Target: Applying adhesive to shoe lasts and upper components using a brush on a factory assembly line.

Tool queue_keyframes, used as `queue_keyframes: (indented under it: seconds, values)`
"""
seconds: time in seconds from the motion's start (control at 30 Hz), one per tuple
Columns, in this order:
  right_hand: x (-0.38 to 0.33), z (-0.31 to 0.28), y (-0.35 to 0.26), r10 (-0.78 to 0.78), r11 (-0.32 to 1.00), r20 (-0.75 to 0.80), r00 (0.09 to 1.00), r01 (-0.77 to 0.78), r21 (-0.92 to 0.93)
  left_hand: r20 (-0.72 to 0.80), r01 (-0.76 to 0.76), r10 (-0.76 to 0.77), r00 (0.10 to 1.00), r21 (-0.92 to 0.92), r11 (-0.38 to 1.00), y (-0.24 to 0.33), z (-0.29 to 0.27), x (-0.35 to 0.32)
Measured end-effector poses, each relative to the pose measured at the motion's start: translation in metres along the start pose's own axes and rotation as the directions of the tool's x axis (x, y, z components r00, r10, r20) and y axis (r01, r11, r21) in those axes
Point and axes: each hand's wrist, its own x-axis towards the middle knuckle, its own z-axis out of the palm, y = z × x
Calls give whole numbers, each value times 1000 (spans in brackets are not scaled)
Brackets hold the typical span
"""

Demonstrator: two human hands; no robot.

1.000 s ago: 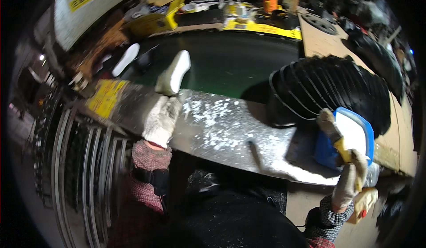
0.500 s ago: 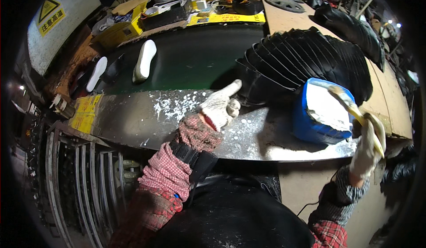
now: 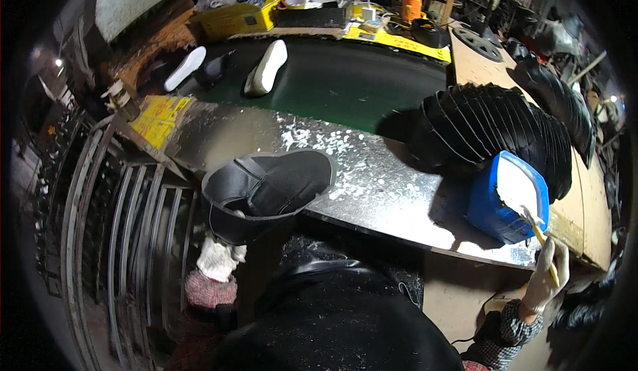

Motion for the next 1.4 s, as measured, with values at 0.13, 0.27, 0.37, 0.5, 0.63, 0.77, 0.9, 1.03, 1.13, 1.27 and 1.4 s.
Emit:
queue_keyframes:
  seconds: [0.13, 0.27, 0.37, 0.5, 0.63, 0.77, 0.9, 1.03, 1.13, 1.27, 1.4]
  values:
    - [-4, 78, -37, -174, 907, -300, 938, 272, 322, -250, -51, 5, 968, -178, 983, -36, 32, 6]
    - [-6, 150, -119, -204, 889, 235, 950, 80, 451, -490, -162, 60, 869, -169, 972, -34, 45, 53]
    - [-14, 186, -174, -291, 680, 285, 913, -13, 733, -485, -122, 101, 868, -10, 993, -17, 84, 72]
    - [-18, 258, -200, -502, 661, 478, 720, -36, 749, -265, -283, 360, 894, 287, 915, -25, 60, 73]
    - [-16, 262, -167, -407, 776, 401, 820, 79, 626, -379, -473, 432, 818, -16, 881, -10, 69, 69]
    - [-36, 230, -140, -319, 733, 528, 787, -148, 664, -389, -456, 402, 829, -54, 888, -15, 57, 79]
    - [-10, 259, -215, -283, 754, 439, 853, -86, 652, -421, -405, 334, 843, -90, 910, -14, 88, 100]
    - [-41, 250, -271, -855, 467, 306, 419, 365, 805, -351, -349, 313, 883, -44, 936, -17, 102, 112]
    - [-56, 227, -278, -934, 346, 263, 244, 417, 840, -323, -331, 314, 893, 4, 944, -10, 104, 102]
    - [-61, 210, -278, -744, 486, 469, 476, -97, 869, -259, -293, 301, 918, 73, 953, 3, 109, 86]
    - [-57, 165, -257, -834, 552, 539, 122, 153, 820, -193, -263, 294, 936, 170, 950, 26, 115, 80]
